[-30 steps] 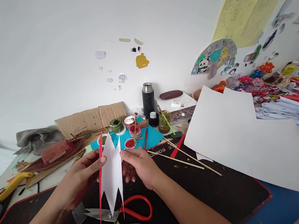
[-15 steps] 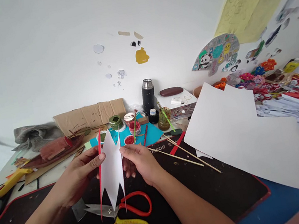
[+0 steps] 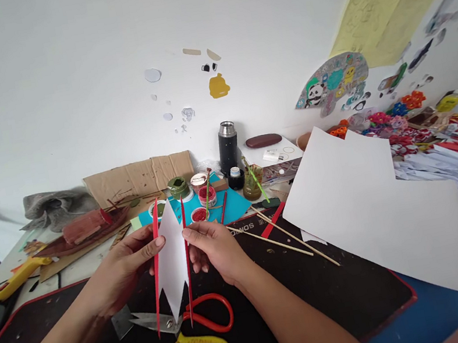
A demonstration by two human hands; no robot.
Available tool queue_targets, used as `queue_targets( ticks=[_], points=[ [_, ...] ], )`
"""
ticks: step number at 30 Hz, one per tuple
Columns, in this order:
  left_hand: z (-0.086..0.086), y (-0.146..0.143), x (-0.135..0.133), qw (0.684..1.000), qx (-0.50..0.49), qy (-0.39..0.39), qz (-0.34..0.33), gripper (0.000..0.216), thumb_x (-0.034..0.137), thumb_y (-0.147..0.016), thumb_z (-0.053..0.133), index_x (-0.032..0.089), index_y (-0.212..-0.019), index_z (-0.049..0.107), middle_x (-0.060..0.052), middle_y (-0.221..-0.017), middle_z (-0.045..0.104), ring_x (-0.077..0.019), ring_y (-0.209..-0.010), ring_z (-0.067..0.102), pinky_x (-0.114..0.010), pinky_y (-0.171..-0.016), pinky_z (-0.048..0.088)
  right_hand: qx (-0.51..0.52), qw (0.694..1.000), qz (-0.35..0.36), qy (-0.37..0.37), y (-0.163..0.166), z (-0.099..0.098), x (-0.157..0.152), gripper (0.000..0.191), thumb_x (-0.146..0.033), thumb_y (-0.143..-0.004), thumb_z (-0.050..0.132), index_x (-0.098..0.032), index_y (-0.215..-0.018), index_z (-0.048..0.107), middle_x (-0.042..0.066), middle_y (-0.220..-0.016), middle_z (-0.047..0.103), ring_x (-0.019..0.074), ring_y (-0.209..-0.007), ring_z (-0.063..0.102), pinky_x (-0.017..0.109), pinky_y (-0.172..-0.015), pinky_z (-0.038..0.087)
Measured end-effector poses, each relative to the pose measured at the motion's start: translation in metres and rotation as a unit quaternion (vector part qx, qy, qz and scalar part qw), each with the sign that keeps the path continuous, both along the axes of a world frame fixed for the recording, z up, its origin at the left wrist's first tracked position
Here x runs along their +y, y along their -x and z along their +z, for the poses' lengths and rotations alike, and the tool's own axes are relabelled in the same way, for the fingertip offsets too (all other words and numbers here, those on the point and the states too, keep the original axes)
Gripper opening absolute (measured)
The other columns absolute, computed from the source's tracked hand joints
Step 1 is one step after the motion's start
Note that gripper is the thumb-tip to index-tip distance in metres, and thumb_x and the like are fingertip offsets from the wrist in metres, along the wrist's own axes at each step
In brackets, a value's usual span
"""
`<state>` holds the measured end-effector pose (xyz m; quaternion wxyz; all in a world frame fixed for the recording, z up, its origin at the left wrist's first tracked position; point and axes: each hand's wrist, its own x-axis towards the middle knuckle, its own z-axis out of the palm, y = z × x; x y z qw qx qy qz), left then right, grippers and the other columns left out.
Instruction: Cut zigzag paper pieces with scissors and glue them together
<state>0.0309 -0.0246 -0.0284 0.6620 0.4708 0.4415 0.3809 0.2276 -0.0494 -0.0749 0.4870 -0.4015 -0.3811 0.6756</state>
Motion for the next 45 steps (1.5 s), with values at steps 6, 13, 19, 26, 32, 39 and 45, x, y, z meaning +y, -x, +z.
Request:
queue_targets(
  ticks=[6,13,19,26,32,39,45],
  points=[
    [-0.001,0.0009,0.0001,1.0,0.003,0.004,0.0,0.046,0.043,-0.061,0.104,0.022,-0.099,0.087,-0.007,-0.093,0.082,-0.0209,-0.07,0.065,-0.03,-0.06,0.05,-0.001,1.0,-0.002,-0.001,0.0001,0.0007,-0.0004,0.05,-0.064,-0.082,0.086,-0.019,-0.099,0.072,-0.007,-0.057,0.063,0.0102,-0.041,0.056,0.021,-0.038,0.03],
    [-0.0043,0.0021,0.0014,1.0,0.003,0.011,-0.006,0.047,0.042,-0.063,0.103,0.023,-0.102,0.087,-0.007,-0.095,0.083,-0.0191,-0.069,0.064,-0.03,-0.061,0.05,-0.007,1.0,-0.002,-0.002,0.0006,0.0003,-0.0007,0.049,-0.066,-0.083,0.084,-0.019,-0.094,0.072,-0.006,-0.056,0.062,0.0105,-0.042,0.056,0.02,-0.038,0.032],
    [-0.0043,0.0018,0.0007,1.0,0.008,0.01,-0.011,0.049,0.046,-0.063,0.103,0.021,-0.102,0.086,-0.008,-0.095,0.083,-0.0201,-0.071,0.066,-0.029,-0.06,0.049,-0.005,1.0,-0.007,-0.002,0.0015,-0.0024,-0.0002,0.05,-0.066,-0.083,0.084,-0.019,-0.097,0.074,-0.006,-0.058,0.062,0.0104,-0.041,0.056,0.021,-0.038,0.033],
    [-0.0032,0.0007,0.0009,1.0,0.006,0.008,-0.003,0.048,0.049,-0.065,0.103,0.022,-0.101,0.086,-0.008,-0.095,0.083,-0.0207,-0.071,0.067,-0.03,-0.06,0.051,-0.007,1.0,-0.007,0.0,0.0011,-0.0006,-0.0008,0.052,-0.067,-0.082,0.086,-0.019,-0.099,0.075,-0.006,-0.056,0.061,0.0112,-0.042,0.056,0.021,-0.037,0.031],
    [-0.003,0.0014,0.0002,1.0,0.008,0.003,-0.002,0.048,0.05,-0.064,0.103,0.022,-0.1,0.086,-0.008,-0.093,0.083,-0.0219,-0.069,0.067,-0.03,-0.058,0.052,-0.008,1.0,-0.014,0.001,0.0013,-0.0013,-0.0008,0.053,-0.069,-0.081,0.087,-0.019,-0.097,0.075,-0.005,-0.057,0.062,0.0114,-0.042,0.055,0.021,-0.038,0.033],
    [-0.0035,0.0017,0.0014,1.0,0.016,0.004,0.001,0.051,0.05,-0.062,0.103,0.022,-0.1,0.086,-0.007,-0.095,0.083,-0.0203,-0.072,0.067,-0.028,-0.06,0.052,-0.005,1.0,-0.014,-0.004,0.002,-0.0009,-0.0009,0.054,-0.07,-0.08,0.087,-0.02,-0.092,0.075,-0.005,-0.057,0.062,0.0108,-0.041,0.056,0.021,-0.037,0.033],
    [-0.0023,0.0008,0.0017,1.0,0.025,0.007,0.011,0.053,0.05,-0.061,0.103,0.022,-0.103,0.085,-0.007,-0.096,0.084,-0.0218,-0.071,0.069,-0.031,-0.062,0.055,-0.006,1.0,-0.023,-0.011,0.003,-0.0001,-0.0016,0.052,-0.071,-0.081,0.086,-0.02,-0.086,0.072,-0.005,-0.057,0.061,0.011,-0.041,0.055,0.021,-0.037,0.033]
  ],
)
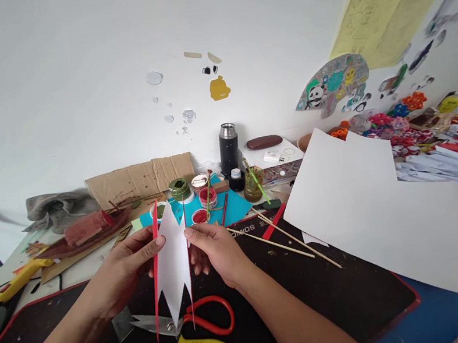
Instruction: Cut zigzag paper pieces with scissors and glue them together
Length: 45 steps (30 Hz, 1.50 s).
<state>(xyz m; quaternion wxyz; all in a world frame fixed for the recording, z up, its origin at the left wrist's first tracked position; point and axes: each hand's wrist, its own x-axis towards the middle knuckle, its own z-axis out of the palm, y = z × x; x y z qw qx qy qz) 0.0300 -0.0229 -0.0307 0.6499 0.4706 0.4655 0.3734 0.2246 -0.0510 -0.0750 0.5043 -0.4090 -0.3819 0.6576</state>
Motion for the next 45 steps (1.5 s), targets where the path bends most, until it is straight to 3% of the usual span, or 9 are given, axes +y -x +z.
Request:
queue_targets(
  ticks=[3,8,10,13,17,21,29,36,45],
  points=[
    [0.001,0.0,0.0,0.999,0.029,-0.011,0.012,0.056,0.056,-0.064,0.099,0.024,-0.108,0.084,-0.008,-0.098,0.086,-0.0278,-0.075,0.074,-0.038,-0.066,0.061,-0.01,1.0,-0.022,-0.012,-0.001,0.001,0.001,0.052,-0.07,-0.081,0.085,-0.02,-0.089,0.071,-0.005,-0.057,0.062,0.011,-0.041,0.055,0.021,-0.036,0.032],
    [0.0,0.003,0.002,0.978,0.166,-0.128,0.012,0.052,0.058,-0.076,0.091,0.025,-0.115,0.08,-0.008,-0.113,0.085,-0.0341,-0.099,0.078,-0.042,-0.082,0.065,-0.047,0.996,-0.046,-0.054,-0.001,0.0,0.002,0.058,-0.076,-0.088,0.074,-0.02,-0.102,0.069,-0.005,-0.058,0.061,0.0121,-0.041,0.054,0.022,-0.038,0.032],
    [-0.001,0.004,0.001,0.974,0.175,-0.142,-0.006,0.049,0.058,-0.08,0.086,0.026,-0.115,0.08,-0.007,-0.111,0.085,-0.0351,-0.101,0.078,-0.044,-0.085,0.065,-0.089,0.992,-0.055,-0.068,-0.001,-0.002,0.001,0.054,-0.073,-0.09,0.072,-0.021,-0.105,0.068,-0.005,-0.06,0.061,0.0132,-0.043,0.054,0.024,-0.04,0.034],
    [0.0,0.004,0.0,0.979,0.16,-0.115,-0.049,0.046,0.059,-0.08,0.083,0.025,-0.111,0.08,-0.007,-0.103,0.086,-0.0366,-0.096,0.079,-0.046,-0.08,0.066,-0.174,0.974,-0.093,-0.111,0.0,-0.005,-0.002,0.04,-0.062,-0.095,0.071,-0.023,-0.091,0.065,-0.005,-0.061,0.054,0.0141,-0.049,0.051,0.026,-0.046,0.037],
    [0.004,0.004,-0.004,0.979,0.177,-0.086,-0.044,0.049,0.062,-0.078,0.084,0.024,-0.109,0.079,-0.009,-0.101,0.086,-0.0373,-0.095,0.08,-0.044,-0.077,0.066,-0.25,0.945,-0.134,-0.165,0.001,-0.006,-0.005,0.043,-0.053,-0.098,0.066,-0.024,-0.07,0.05,-0.005,-0.062,0.041,0.0138,-0.058,0.04,0.027,-0.052,0.031],
    [0.007,0.002,-0.006,0.984,0.153,-0.092,-0.021,0.056,0.064,-0.076,0.087,0.024,-0.113,0.076,-0.007,-0.101,0.085,-0.0348,-0.091,0.08,-0.041,-0.073,0.065,-0.243,0.951,-0.111,-0.154,0.002,-0.005,-0.005,0.037,-0.05,-0.097,0.065,-0.023,-0.074,0.055,-0.004,-0.064,0.043,0.015,-0.061,0.041,0.027,-0.054,0.032],
    [0.008,0.001,-0.004,0.964,0.221,-0.146,0.004,0.039,0.059,-0.079,0.08,0.025,-0.098,0.074,-0.005,-0.089,0.082,-0.0313,-0.079,0.076,-0.038,-0.065,0.059,-0.223,0.962,-0.078,-0.14,0.003,-0.007,-0.006,0.032,-0.053,-0.1,0.065,-0.022,-0.089,0.066,-0.004,-0.063,0.055,0.015,-0.051,0.052,0.028,-0.053,0.039],
    [0.002,0.001,-0.008,0.933,0.302,-0.197,-0.012,0.039,0.06,-0.089,0.067,0.026,-0.106,0.072,-0.004,-0.092,0.081,-0.0293,-0.079,0.072,-0.039,-0.066,0.056,-0.315,0.924,-0.113,-0.187,0.004,-0.006,-0.007,0.028,-0.045,-0.1,0.063,-0.023,-0.083,0.064,-0.005,-0.06,0.05,0.0145,-0.056,0.047,0.028,-0.055,0.034],
    [0.013,-0.007,-0.018,0.907,0.347,-0.239,-0.014,0.029,0.057,-0.092,0.063,0.028,-0.095,0.07,-0.002,-0.081,0.079,-0.0269,-0.069,0.069,-0.036,-0.061,0.051,-0.363,0.901,-0.114,-0.21,0.006,-0.006,-0.008,0.026,-0.04,-0.1,0.064,-0.024,-0.079,0.06,-0.005,-0.06,0.054,0.0149,-0.056,0.05,0.029,-0.059,0.035]
  ],
)
